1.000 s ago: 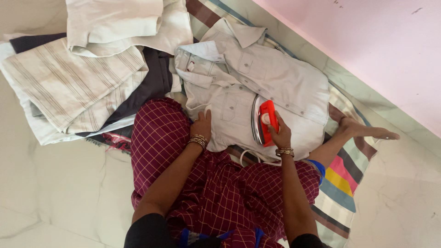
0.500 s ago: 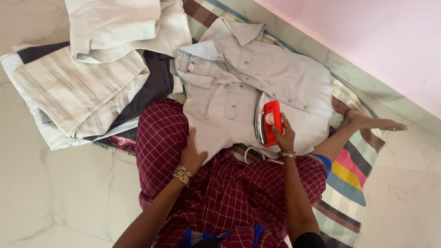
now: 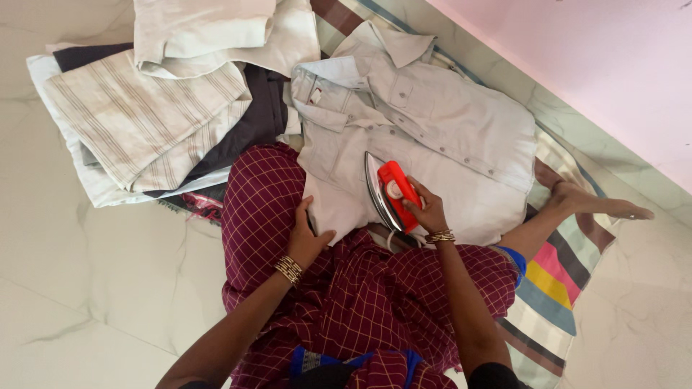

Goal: The person irons a white cloth and then a white shirt on a mat on the floor. They use a red iron to smooth the fabric, adjusting the items as needed.

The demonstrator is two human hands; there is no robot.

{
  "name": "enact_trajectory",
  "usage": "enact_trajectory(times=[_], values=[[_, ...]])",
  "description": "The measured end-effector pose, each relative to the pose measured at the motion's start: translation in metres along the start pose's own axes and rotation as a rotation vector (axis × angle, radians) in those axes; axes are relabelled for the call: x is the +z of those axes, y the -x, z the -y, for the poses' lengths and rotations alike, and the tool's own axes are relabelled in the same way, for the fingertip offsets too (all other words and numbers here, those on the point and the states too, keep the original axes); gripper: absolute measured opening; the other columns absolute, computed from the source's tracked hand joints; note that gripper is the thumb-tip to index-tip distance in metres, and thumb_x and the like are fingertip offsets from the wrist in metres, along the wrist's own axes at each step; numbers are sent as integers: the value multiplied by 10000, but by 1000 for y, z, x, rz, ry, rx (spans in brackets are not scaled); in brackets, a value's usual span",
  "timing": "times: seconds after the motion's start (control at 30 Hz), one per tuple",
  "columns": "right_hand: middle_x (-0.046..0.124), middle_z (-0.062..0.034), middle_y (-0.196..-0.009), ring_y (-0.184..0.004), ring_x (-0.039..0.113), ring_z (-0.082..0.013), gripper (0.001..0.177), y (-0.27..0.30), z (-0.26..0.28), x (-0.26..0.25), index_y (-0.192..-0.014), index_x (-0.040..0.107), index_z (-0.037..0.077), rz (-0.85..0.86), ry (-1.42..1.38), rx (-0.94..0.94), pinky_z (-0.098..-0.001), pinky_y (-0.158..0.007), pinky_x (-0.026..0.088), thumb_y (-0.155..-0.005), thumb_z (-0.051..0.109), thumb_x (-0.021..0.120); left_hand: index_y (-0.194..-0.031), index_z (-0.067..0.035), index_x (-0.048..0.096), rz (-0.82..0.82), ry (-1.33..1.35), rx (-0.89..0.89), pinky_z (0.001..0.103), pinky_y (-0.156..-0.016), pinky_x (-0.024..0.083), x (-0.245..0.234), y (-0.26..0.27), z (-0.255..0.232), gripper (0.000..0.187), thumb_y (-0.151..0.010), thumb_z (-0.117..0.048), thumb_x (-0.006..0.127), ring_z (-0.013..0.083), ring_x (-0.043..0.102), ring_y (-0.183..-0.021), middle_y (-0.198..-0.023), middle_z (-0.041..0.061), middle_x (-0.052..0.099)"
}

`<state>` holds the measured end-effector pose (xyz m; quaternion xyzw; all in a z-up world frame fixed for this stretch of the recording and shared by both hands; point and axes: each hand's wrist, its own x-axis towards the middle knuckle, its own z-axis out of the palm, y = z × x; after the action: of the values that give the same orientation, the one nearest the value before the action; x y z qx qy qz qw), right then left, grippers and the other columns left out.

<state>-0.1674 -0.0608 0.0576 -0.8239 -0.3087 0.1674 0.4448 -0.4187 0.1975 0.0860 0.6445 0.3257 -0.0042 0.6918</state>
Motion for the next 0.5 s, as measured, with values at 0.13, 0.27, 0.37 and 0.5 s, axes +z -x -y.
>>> enact_trajectory(times=[0.13,0.27,0.37,0.5], values=[[638,-148,-1442,-1342,597,-217,618,-15,9,18,-1465,560,60,75,15,-86,-357,-1124,463,-888,135,771,-1583,-206,160,13,1,128,412,-896,611,3,2,9,1067,-772,-191,854,309,655,-1181,-1492,276,450],[629,-155,-1452,-1362,584,-229,617,-39,26,38,-1471,557,48,118,4,-135,-360,-1149,434,-902,139,776,-1525,-200,276,23,236,85,370,-895,617,8,1,19,863,-845,-185,808,235,680,-1130,-1340,213,622],[644,-159,-1431,-1316,620,-226,621,-58,42,55,-1478,548,73,171,10,-154,-352,-1116,461,-905,149,776,-1415,-150,463,-15,271,168,349,-888,609,10,2,25,604,-899,-121,775,197,670,-1089,-1286,138,627],[689,-171,-1354,-1218,691,-261,646,-77,57,80,-1486,551,125,237,103,-186,-355,-1044,517,-881,175,773,-1344,-151,550,7,304,153,316,-845,591,5,-1,26,481,-894,-67,702,149,663,-1025,-1196,56,654]])
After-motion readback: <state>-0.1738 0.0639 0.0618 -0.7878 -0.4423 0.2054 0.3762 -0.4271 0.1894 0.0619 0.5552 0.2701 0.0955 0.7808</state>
